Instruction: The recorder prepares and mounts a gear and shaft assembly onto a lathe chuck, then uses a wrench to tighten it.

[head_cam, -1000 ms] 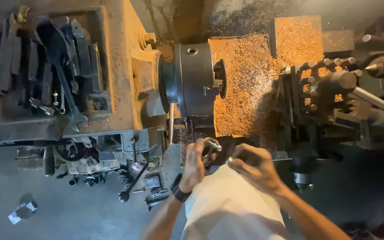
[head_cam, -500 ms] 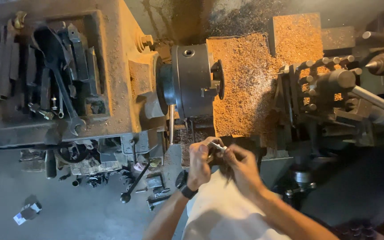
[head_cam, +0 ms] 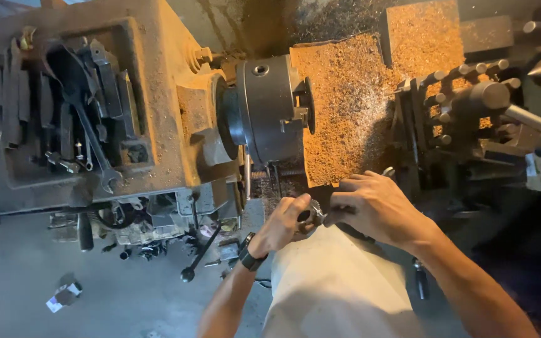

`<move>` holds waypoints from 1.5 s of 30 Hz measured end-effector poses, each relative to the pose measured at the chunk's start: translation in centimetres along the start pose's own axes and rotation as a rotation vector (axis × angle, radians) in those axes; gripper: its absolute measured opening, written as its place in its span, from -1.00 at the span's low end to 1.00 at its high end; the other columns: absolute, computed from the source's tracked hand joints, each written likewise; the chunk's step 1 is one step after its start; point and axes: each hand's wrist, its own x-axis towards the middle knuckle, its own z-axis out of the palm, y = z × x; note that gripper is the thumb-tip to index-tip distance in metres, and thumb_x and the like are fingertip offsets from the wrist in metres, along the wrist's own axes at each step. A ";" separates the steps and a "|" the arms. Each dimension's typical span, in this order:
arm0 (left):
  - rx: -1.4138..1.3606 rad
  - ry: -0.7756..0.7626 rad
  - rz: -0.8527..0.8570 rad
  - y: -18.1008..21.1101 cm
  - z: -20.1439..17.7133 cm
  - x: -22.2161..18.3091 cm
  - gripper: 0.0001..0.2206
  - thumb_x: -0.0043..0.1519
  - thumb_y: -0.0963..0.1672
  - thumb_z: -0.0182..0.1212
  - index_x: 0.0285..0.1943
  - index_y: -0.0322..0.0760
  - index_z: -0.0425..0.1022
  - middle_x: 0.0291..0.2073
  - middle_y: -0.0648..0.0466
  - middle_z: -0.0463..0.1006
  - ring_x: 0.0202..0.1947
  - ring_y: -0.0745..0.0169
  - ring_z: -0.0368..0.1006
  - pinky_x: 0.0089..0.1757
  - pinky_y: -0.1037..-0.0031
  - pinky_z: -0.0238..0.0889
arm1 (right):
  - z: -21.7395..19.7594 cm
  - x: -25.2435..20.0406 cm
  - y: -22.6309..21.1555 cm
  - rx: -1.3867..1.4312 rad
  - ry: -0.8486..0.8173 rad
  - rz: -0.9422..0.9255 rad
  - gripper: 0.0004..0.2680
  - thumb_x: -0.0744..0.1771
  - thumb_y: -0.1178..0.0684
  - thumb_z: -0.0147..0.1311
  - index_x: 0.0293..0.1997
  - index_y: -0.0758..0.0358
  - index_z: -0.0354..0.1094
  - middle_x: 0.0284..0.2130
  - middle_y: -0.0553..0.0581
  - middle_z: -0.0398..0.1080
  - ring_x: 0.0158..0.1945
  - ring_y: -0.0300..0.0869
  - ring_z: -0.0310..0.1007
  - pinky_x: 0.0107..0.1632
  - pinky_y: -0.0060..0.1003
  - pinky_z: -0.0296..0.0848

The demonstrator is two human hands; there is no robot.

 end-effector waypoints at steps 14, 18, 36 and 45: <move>-0.259 0.131 -0.046 -2.1 0.9 0.6 -0.49 0.45 0.07 -0.23 -0.35 -0.36 0.41 -0.54 0.11 0.41 -0.52 0.34 0.26 -0.41 0.45 0.16 | 1.5 -2.3 1.0 0.430 0.137 0.282 -0.83 0.21 -0.04 0.33 -0.40 0.21 0.49 -0.49 0.03 0.44 -0.46 -0.19 0.42 -0.41 -0.30 0.35; 0.600 0.020 0.600 -2.4 -0.2 1.0 -0.40 0.56 0.12 -0.25 -0.13 -0.53 0.40 -0.46 -0.01 0.41 -0.49 0.21 0.24 -0.36 0.43 0.18 | -0.5 -1.3 0.7 0.046 0.044 0.017 -0.86 0.14 0.01 0.34 -0.41 0.15 0.50 -0.49 0.07 0.42 -0.40 -0.03 0.43 -0.37 -0.15 0.37; -0.094 0.055 -0.070 -0.5 1.1 0.7 -0.47 0.41 0.09 -0.24 -0.35 -0.40 0.43 -0.55 0.13 0.42 -0.53 0.40 0.20 -0.43 0.53 0.11 | 0.8 -1.8 1.4 0.165 0.141 0.120 -0.85 0.19 -0.03 0.33 -0.43 0.19 0.49 -0.55 0.06 0.38 -0.49 -0.11 0.38 -0.40 -0.28 0.31; 0.129 0.417 0.381 -0.8 2.9 1.4 -0.43 0.43 0.11 -0.33 -0.15 -0.37 0.53 -0.46 0.13 0.51 -0.49 0.41 0.36 -0.40 0.55 0.23 | 8.7 -4.0 1.8 0.905 0.252 0.574 -0.81 0.30 -0.09 0.23 -0.40 0.22 0.48 -0.50 -0.02 0.50 -0.45 -0.30 0.41 -0.39 -0.35 0.41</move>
